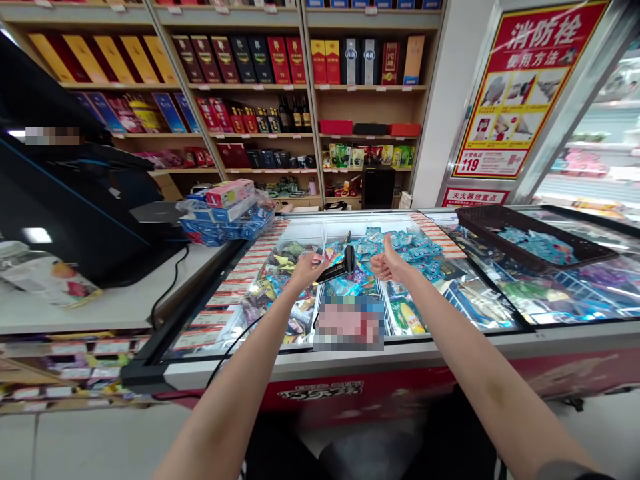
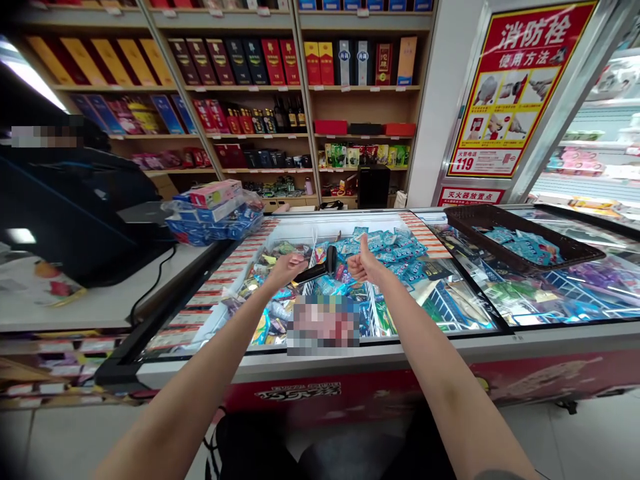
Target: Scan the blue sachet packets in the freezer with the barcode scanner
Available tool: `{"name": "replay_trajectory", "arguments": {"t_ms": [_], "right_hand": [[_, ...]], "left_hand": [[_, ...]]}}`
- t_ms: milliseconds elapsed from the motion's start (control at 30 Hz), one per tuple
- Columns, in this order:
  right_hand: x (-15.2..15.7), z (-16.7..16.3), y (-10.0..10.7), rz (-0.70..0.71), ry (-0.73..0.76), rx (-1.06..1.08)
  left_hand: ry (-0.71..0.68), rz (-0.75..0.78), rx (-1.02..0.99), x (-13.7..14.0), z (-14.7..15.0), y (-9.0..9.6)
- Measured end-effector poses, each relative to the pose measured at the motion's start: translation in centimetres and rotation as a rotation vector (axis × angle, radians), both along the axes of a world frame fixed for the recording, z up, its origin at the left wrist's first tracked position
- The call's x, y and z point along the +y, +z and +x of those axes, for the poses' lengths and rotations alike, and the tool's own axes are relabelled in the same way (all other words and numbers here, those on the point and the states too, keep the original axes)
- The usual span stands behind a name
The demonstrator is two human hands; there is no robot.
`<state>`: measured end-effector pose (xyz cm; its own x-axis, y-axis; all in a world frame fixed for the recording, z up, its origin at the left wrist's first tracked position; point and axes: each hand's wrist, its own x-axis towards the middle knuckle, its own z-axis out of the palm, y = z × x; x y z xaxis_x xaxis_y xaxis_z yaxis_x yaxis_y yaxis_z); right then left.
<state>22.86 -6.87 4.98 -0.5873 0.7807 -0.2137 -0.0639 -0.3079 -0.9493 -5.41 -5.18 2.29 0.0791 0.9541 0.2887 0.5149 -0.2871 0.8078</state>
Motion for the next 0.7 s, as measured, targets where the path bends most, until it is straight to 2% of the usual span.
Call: {"name": "replay_trajectory", "arguments": {"t_ms": [33,67,100,167,300,367,433,467,567,667,700], "right_hand": [[-0.1,0.1,-0.4,0.007,-0.018,-0.045],[-0.2,0.0,-0.8,0.008,-0.035,-0.093],[-0.3,-0.1,-1.2,0.009,-0.045,-0.138],[-0.6,-0.8,-2.0,0.015,-0.049,-0.231],[-1.8,-3.3,-3.0,0.173,-0.031,-0.389],[-2.4,-4.6,-3.4,0.258,-0.049,-0.447],[-2.8,-5.7,-3.9,0.281,-0.113,-0.458],[-2.8,-6.2,-4.2,0.276,-0.173,-0.426],[-2.7,-7.6,-4.4,0.2,-0.371,-0.129],[-2.2,-8.3,-3.3,0.158,-0.513,0.138],[-1.9,-8.2,-2.6,0.091,-0.64,0.361]], "left_hand": [[0.009,0.027,0.066,0.0,-1.1,-0.8],[0.016,0.075,0.263,0.0,-2.1,-1.5],[0.008,0.069,0.444,0.0,-2.9,-2.3],[-0.015,0.032,0.657,0.0,-3.8,-3.7],[-0.006,0.043,0.694,0.1,-3.2,-5.2],[-0.01,0.027,0.67,-0.1,-2.3,-5.2],[0.005,0.065,0.621,-0.5,-1.1,-4.8],[0.014,0.096,0.585,-0.9,-0.4,-4.5],[-0.019,0.198,0.461,-2.3,2.5,-3.0],[-0.067,0.289,0.347,-4.2,6.1,-1.1],[-0.083,0.308,0.311,-4.8,7.1,-0.6]]}}
